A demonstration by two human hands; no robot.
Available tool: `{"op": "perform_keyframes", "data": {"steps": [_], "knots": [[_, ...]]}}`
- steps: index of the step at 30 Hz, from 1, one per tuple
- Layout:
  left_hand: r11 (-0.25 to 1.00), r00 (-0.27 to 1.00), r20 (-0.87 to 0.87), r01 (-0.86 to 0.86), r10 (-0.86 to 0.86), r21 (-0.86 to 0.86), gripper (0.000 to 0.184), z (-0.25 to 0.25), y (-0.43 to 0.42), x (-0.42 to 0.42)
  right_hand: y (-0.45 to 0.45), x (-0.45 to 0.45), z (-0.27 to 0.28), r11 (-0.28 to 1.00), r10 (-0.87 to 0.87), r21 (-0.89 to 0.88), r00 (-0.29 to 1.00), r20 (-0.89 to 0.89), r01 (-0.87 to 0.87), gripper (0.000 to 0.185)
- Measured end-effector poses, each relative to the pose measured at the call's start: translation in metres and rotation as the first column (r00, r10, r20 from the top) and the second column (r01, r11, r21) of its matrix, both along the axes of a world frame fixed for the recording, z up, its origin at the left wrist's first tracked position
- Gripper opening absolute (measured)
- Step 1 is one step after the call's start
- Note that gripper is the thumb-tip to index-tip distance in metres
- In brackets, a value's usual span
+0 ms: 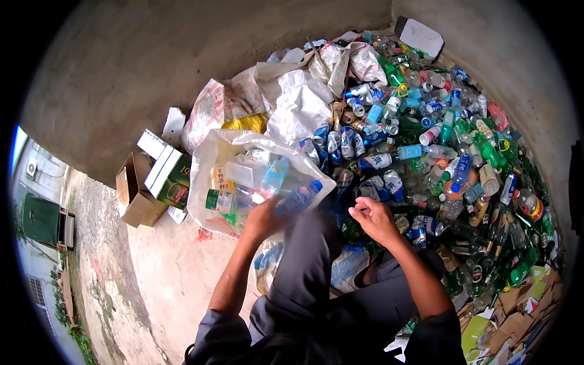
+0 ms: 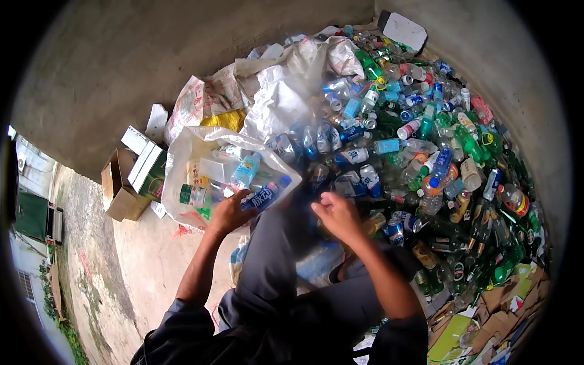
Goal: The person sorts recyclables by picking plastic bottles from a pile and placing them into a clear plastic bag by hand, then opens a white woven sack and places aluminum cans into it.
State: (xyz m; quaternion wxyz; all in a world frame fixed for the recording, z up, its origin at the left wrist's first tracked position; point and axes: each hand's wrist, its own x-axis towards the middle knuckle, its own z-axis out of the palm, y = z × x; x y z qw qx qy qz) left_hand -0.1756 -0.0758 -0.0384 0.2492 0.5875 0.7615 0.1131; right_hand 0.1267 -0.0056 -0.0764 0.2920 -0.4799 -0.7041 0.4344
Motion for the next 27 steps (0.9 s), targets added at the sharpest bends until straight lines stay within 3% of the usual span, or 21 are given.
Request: {"op": "perform_keyframes", "data": {"steps": [1, 5, 8, 9, 12, 13, 15, 18, 22, 27], "knots": [[1.0, 1.0, 0.005, 0.015, -0.015, 0.008, 0.067, -0.002, 0.003, -0.001, 0.006, -0.008, 0.0, 1.0, -0.024, 0.012, 0.999, 0.043, 0.024, 0.055], [0.997, 1.0, 0.012, 0.012, -0.013, 0.076, 0.067, -0.026, 0.007, -0.008, 0.027, -0.045, -0.016, 0.992, -0.074, 0.113, 0.977, 0.2, 0.052, 0.076], [0.985, 0.997, -0.051, -0.052, 0.061, 0.164, 0.066, -0.028, 0.003, -0.005, 0.038, -0.067, -0.018, 0.997, 0.045, -0.066, 0.968, 0.246, -0.029, 0.075], [0.978, 0.993, -0.081, -0.074, 0.091, 0.195, 0.065, -0.029, 0.003, -0.003, 0.04, -0.076, -0.041, 0.99, -0.041, 0.139, 0.979, 0.2, 0.013, 0.046], [0.96, 0.984, -0.052, -0.154, 0.17, 0.234, 0.064, -0.037, 0.007, 0.001, 0.048, -0.091, -0.081, 0.99, -0.004, 0.141, 0.999, 0.055, -0.004, 0.029], [0.957, 0.985, -0.047, -0.152, 0.168, 0.246, 0.064, -0.045, 0.013, 0.0, 0.045, -0.095, -0.077, 0.984, -0.029, 0.171, 0.997, -0.074, 0.041, 0.022], [0.951, 0.986, -0.036, -0.147, 0.163, 0.273, 0.064, -0.062, 0.037, -0.004, 0.042, -0.099, -0.07, 0.978, 0.036, 0.208, 0.99, -0.133, -0.007, 0.021], [0.923, 0.875, 0.313, -0.384, 0.37, -0.016, 0.06, -0.039, 0.07, 0.013, 0.032, -0.103, -0.043, 0.945, 0.087, 0.327, 0.975, -0.203, -0.016, 0.017], [0.884, 0.912, 0.097, -0.41, 0.399, 0.224, 0.059, -0.093, 0.101, 0.008, 0.031, -0.1, -0.034, 0.951, 0.098, 0.31, 0.968, -0.23, -0.023, 0.016], [0.855, 0.893, 0.087, -0.449, 0.442, 0.259, 0.061, -0.106, 0.111, 0.014, 0.034, -0.1, -0.033, 0.957, 0.092, 0.29, 0.968, -0.234, -0.02, 0.017]]}}
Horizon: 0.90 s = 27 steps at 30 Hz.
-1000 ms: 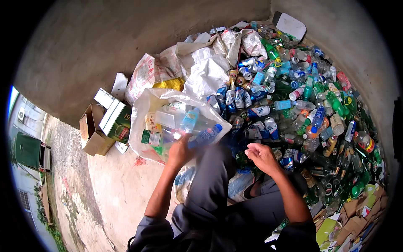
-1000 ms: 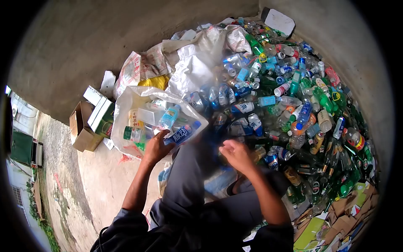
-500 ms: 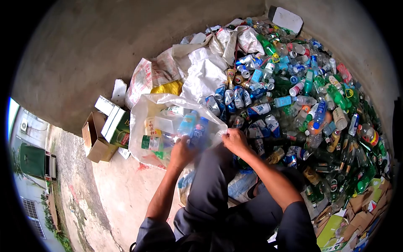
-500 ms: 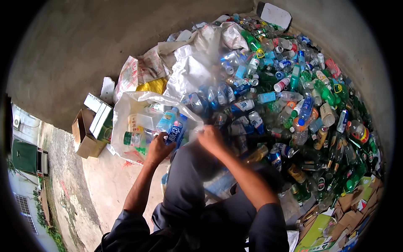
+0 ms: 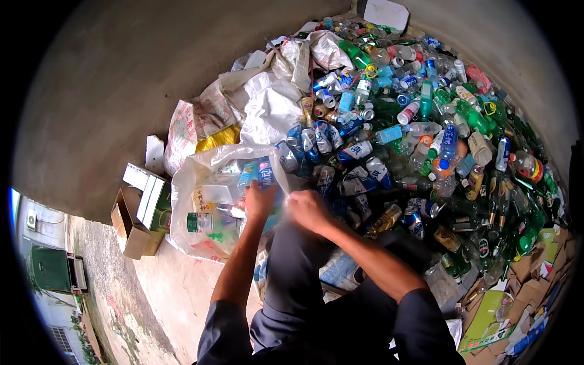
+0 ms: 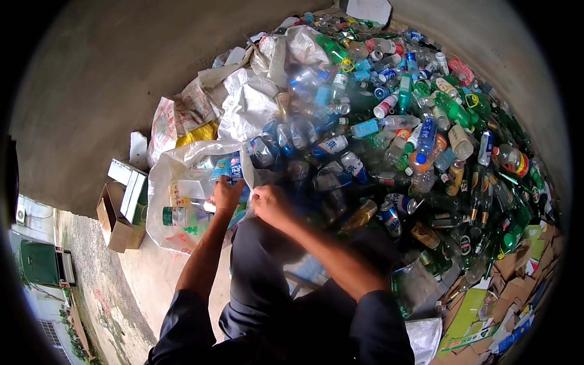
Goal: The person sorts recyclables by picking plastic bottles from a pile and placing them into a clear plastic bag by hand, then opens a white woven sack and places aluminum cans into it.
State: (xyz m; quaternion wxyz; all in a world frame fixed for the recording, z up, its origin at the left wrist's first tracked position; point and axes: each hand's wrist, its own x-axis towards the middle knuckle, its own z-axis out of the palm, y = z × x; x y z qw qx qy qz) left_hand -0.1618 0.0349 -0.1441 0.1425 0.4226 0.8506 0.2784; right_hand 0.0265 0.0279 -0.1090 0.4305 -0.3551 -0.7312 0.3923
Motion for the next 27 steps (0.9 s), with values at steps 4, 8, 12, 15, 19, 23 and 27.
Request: {"op": "perform_keyframes", "data": {"steps": [4, 8, 12, 15, 19, 23, 27], "knots": [[0.999, 0.999, -0.02, 0.047, -0.047, -0.013, 0.066, -0.032, 0.004, -0.035, 0.0, 0.0, 0.002, 0.942, 0.058, -0.327, 0.996, -0.07, -0.078, 0.027], [0.989, 0.986, 0.08, 0.145, -0.148, 0.041, 0.059, -0.021, -0.013, -0.045, 0.003, -0.013, -0.04, 0.983, -0.045, -0.18, 0.999, -0.017, 0.041, 0.024], [0.929, 0.956, 0.052, 0.265, -0.287, 0.257, 0.041, 0.027, -0.041, -0.023, 0.001, -0.013, -0.044, 0.99, -0.091, -0.102, 0.996, 0.023, 0.093, 0.025], [0.899, 0.933, 0.172, 0.236, -0.315, 0.368, 0.039, 0.073, -0.051, 0.011, -0.003, -0.005, -0.039, 0.979, -0.107, -0.172, 0.994, 0.03, 0.111, 0.025], [0.858, 0.868, 0.281, 0.262, -0.409, 0.441, 0.033, 0.118, -0.052, 0.061, -0.005, 0.006, -0.027, 0.965, -0.039, -0.26, 0.999, 0.015, 0.041, 0.029], [0.796, 0.751, 0.372, 0.326, -0.545, 0.51, 0.024, 0.151, -0.044, 0.113, 0.003, 0.02, -0.021, 0.953, 0.073, -0.303, 0.986, 0.147, -0.026, 0.036], [0.755, 0.605, 0.492, 0.312, -0.626, 0.576, 0.019, 0.17, -0.039, 0.175, 0.025, 0.071, 0.004, 0.944, 0.251, -0.28, 0.926, 0.281, -0.171, 0.032]]}}
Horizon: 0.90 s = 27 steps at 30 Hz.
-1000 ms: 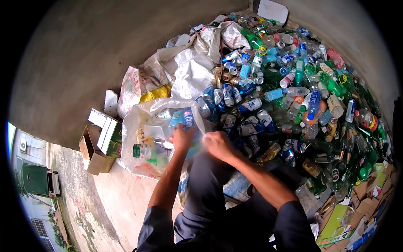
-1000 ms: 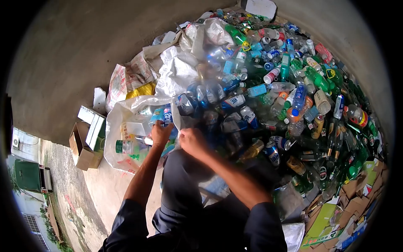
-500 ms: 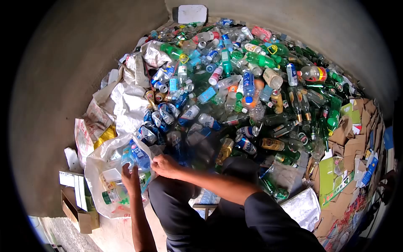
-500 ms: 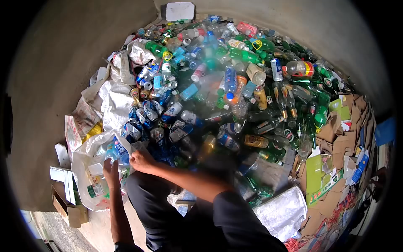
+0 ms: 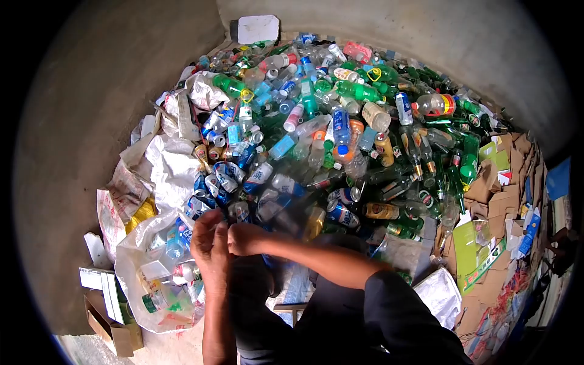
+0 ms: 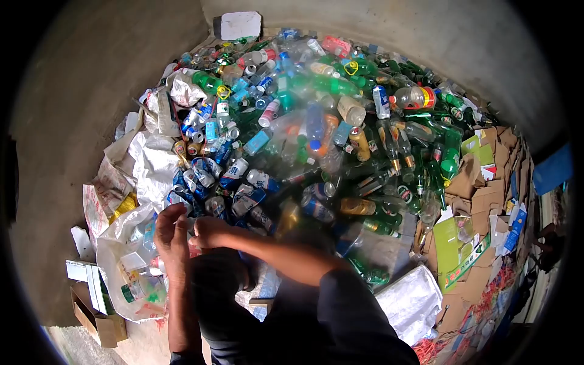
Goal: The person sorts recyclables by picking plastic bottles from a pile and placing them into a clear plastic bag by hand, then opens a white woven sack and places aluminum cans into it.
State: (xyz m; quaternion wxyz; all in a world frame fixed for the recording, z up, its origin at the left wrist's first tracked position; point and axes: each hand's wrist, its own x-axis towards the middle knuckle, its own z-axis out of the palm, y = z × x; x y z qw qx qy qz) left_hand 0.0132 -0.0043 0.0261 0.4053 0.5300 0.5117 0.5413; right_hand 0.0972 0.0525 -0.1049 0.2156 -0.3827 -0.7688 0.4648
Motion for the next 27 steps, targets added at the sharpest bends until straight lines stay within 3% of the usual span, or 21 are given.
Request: {"op": "perform_keyframes", "data": {"steps": [2, 3, 4, 5, 6, 7, 8, 9, 10, 12, 15, 18, 21, 24, 25, 27], "knots": [[0.992, 0.99, 0.092, 0.115, -0.11, -0.05, 0.02, -0.01, 0.009, 0.018, 0.018, 0.031, -0.005, 0.987, -0.159, 0.048, 0.979, 0.124, 0.155, 0.04], [0.971, 0.968, 0.138, 0.221, -0.208, -0.087, 0.019, -0.017, 0.014, 0.023, 0.019, 0.061, 0.032, 0.973, -0.214, 0.125, 0.962, 0.168, 0.194, 0.04], [0.955, 0.957, 0.139, 0.272, -0.255, -0.12, 0.018, -0.021, 0.02, 0.032, 0.036, 0.081, 0.013, 0.971, -0.206, -0.076, 0.956, 0.21, 0.226, 0.04], [0.934, 0.94, 0.13, 0.331, -0.314, -0.136, 0.018, -0.032, 0.024, 0.037, 0.046, 0.108, 0.02, 0.975, -0.197, -0.051, 0.944, 0.264, 0.218, 0.04], [0.909, 0.92, 0.12, 0.388, -0.372, -0.154, 0.018, -0.044, 0.028, 0.041, 0.064, 0.128, -0.023, 0.917, -0.397, 0.035, 0.901, 0.175, 0.397, 0.039], [0.889, 0.912, 0.096, 0.41, -0.399, -0.203, 0.018, -0.051, 0.028, 0.046, 0.078, 0.152, -0.058, 0.807, -0.578, 0.246, 0.804, 0.143, 0.537, 0.033], [0.866, 0.901, 0.074, 0.431, -0.427, -0.252, 0.018, -0.058, 0.029, 0.05, 0.083, 0.178, -0.064, 0.657, -0.751, 0.258, 0.643, 0.147, 0.708, 0.033], [0.895, 0.888, -0.163, 0.394, -0.429, -0.21, 0.016, -0.069, 0.03, 0.052, 0.089, 0.204, -0.073, 0.562, -0.827, 0.32, 0.527, 0.195, 0.763, 0.034], [0.891, 0.767, -0.497, 0.452, -0.407, -0.032, 0.016, -0.065, 0.032, 0.055, 0.094, 0.23, -0.079, 0.46, -0.888, 0.387, 0.397, 0.233, 0.799, 0.036], [0.864, 0.776, -0.496, 0.494, -0.39, 0.095, 0.017, -0.064, 0.028, 0.063, 0.096, 0.269, -0.073, 0.384, -0.893, 0.395, 0.227, 0.389, 0.834, 0.048], [0.843, 0.751, -0.406, 0.527, -0.522, -0.109, 0.019, -0.053, 0.028, 0.074, 0.095, 0.299, -0.075, 0.198, -0.947, 0.523, 0.025, 0.32, 0.829, 0.063], [0.833, 0.781, -0.296, 0.535, -0.55, -0.139, 0.02, -0.056, 0.022, 0.082, 0.098, 0.314, -0.083, 0.198, -0.929, 0.495, 0.0, 0.371, 0.846, 0.07], [0.819, 0.777, -0.263, 0.559, -0.571, -0.129, 0.02, -0.055, 0.021, 0.084, 0.101, 0.322, -0.087, 0.246, -0.898, 0.332, 0.086, 0.43, 0.911, 0.072], [0.807, 0.761, -0.27, 0.572, -0.59, -0.15, 0.02, -0.047, 0.018, 0.082, 0.109, 0.326, -0.097, 0.246, -0.859, 0.28, 0.075, 0.507, 0.928, 0.068], [0.802, 0.754, -0.28, 0.579, -0.595, -0.146, 0.019, -0.044, 0.018, 0.082, 0.111, 0.323, -0.101, 0.202, -0.88, 0.338, 0.018, 0.475, 0.919, 0.053], [0.792, 0.745, -0.277, 0.595, -0.607, -0.138, 0.019, -0.045, 0.019, 0.081, 0.116, 0.327, -0.112, 0.191, -0.896, 0.354, 0.015, 0.443, 0.916, 0.052]]}}
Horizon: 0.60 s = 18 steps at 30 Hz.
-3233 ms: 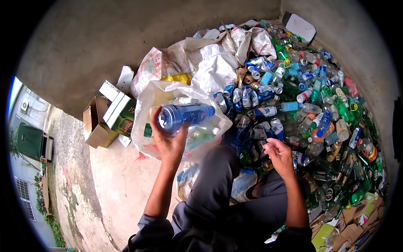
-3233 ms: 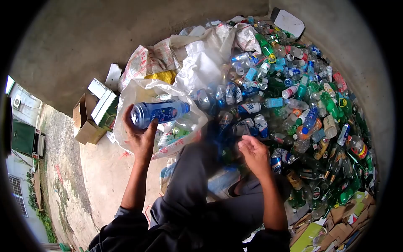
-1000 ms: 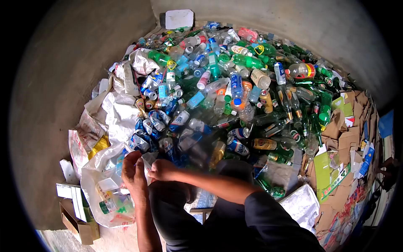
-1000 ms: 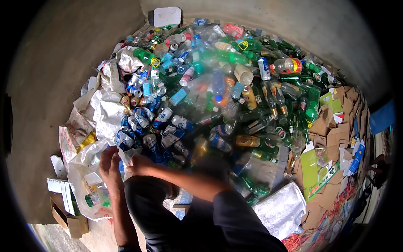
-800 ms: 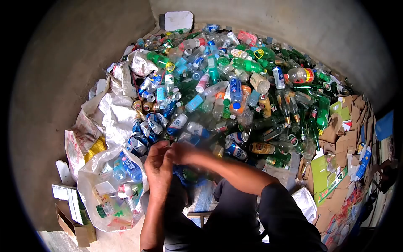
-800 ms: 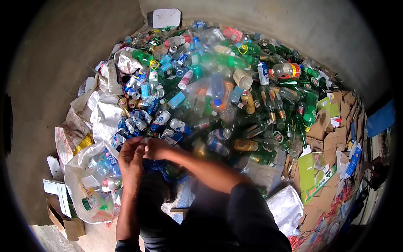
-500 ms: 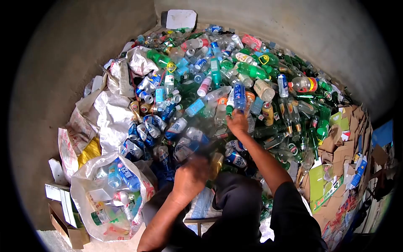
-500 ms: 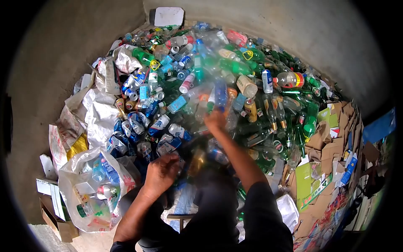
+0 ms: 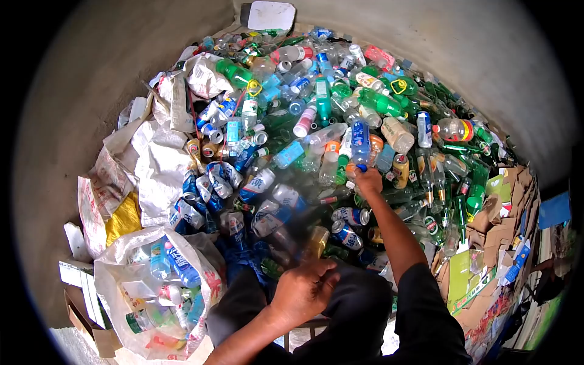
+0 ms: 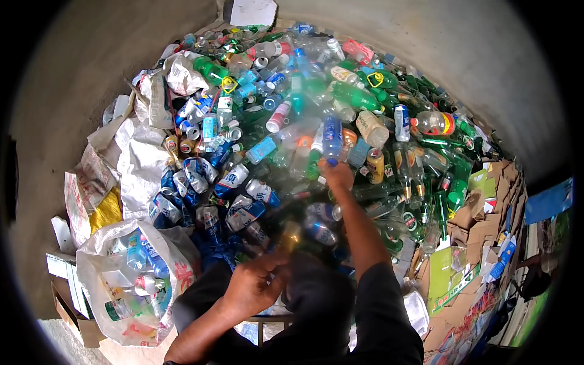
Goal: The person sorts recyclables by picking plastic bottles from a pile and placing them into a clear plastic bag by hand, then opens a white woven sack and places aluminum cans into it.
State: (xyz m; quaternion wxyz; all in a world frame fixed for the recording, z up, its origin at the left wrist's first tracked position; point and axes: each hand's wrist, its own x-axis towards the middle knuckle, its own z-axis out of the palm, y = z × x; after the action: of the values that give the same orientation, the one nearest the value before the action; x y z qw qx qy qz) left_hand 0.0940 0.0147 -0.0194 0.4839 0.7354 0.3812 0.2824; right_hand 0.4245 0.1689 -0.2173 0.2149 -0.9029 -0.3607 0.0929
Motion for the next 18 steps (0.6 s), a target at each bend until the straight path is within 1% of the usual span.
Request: {"op": "perform_keyframes", "data": {"steps": [2, 5, 6, 7, 8, 9, 11, 13, 14, 17, 18], "knots": [[1.0, 1.0, 0.025, 0.014, -0.014, -0.012, 0.019, -0.004, -0.001, -0.001, 0.004, 0.007, -0.017, 0.998, -0.012, 0.064, 1.0, -0.025, 0.013, 0.05], [1.0, 1.0, 0.026, 0.007, -0.007, 0.025, 0.018, -0.001, -0.002, -0.002, 0.006, 0.019, -0.049, 0.978, -0.014, 0.208, 0.998, 0.063, 0.001, 0.044], [0.999, 0.999, 0.036, -0.001, -0.001, 0.044, 0.017, 0.0, -0.002, -0.002, 0.006, 0.016, -0.047, 0.958, -0.003, 0.282, 0.984, -0.179, 0.055, 0.038], [0.998, 0.999, 0.046, -0.01, 0.007, 0.063, 0.017, 0.001, -0.003, -0.001, 0.005, 0.012, -0.044, 0.931, 0.0, 0.335, 0.915, -0.403, 0.147, 0.032], [0.997, 0.998, 0.056, -0.019, 0.015, 0.08, 0.016, 0.001, -0.004, -0.001, -0.007, 0.01, -0.04, 0.912, 0.021, 0.345, 0.818, -0.576, 0.22, 0.03], [0.998, 0.999, 0.052, -0.017, 0.014, 0.068, 0.016, 0.001, -0.006, -0.001, -0.017, -0.006, -0.017, 0.895, 0.051, 0.338, 0.687, -0.725, 0.29, 0.027], [0.999, 0.999, 0.041, -0.013, 0.011, 0.046, 0.017, 0.001, -0.009, -0.003, -0.022, 0.0, -0.046, 0.911, 0.168, 0.392, 0.752, -0.637, 0.129, 0.027], [0.999, 0.998, 0.056, -0.025, 0.023, 0.034, 0.017, 0.01, -0.009, -0.006, -0.044, -0.04, 0.0, 0.875, 0.266, 0.461, 0.649, -0.713, 0.148, 0.027], [0.999, 0.998, 0.064, -0.03, 0.028, 0.026, 0.017, 0.013, -0.01, -0.007, -0.047, -0.049, 0.006, 0.912, 0.229, 0.389, 0.622, -0.749, 0.133, 0.027], [0.998, 0.995, 0.096, -0.045, 0.04, 0.051, 0.015, 0.01, -0.014, -0.008, -0.06, -0.095, 0.044, 0.917, 0.377, 0.365, 0.641, -0.668, -0.159, 0.025], [0.997, 0.992, 0.12, -0.052, 0.046, 0.048, 0.014, 0.012, -0.016, -0.008, -0.063, -0.109, 0.048, 0.878, 0.474, 0.408, 0.569, -0.673, -0.249, 0.024]]}}
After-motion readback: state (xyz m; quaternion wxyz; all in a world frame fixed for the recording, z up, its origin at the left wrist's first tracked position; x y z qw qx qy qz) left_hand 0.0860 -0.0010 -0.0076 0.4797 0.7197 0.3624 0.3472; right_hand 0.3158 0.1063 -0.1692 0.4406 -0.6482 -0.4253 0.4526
